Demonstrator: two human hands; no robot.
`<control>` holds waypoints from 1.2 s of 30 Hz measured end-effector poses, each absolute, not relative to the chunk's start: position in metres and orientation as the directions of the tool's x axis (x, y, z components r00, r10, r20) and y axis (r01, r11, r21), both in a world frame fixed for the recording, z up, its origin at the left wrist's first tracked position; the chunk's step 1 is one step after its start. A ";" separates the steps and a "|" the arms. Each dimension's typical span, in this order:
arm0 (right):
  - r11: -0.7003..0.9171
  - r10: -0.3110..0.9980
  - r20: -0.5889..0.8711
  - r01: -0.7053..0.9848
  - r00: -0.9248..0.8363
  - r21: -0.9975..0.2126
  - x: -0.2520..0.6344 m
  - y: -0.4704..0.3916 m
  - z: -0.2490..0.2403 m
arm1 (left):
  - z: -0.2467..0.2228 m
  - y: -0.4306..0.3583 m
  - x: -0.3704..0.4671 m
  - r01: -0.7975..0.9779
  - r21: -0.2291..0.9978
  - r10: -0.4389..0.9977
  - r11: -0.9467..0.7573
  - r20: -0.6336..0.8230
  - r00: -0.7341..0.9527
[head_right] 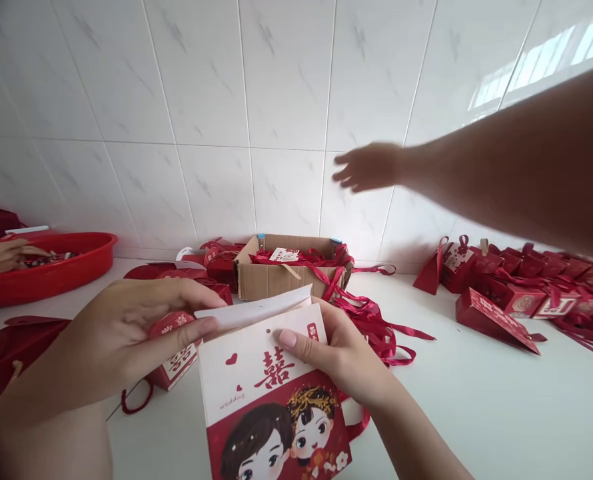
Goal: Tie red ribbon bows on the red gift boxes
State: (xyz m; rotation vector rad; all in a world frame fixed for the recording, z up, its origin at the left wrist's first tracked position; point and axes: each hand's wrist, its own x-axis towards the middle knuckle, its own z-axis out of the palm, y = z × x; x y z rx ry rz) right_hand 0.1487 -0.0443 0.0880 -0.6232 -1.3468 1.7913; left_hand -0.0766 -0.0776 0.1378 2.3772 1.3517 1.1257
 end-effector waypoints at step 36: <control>0.149 0.957 0.230 -0.378 -0.178 -0.914 0.146 -0.032 0.072 | 0.114 -0.045 -0.046 0.416 0.715 0.826 -0.562 0.509 0.242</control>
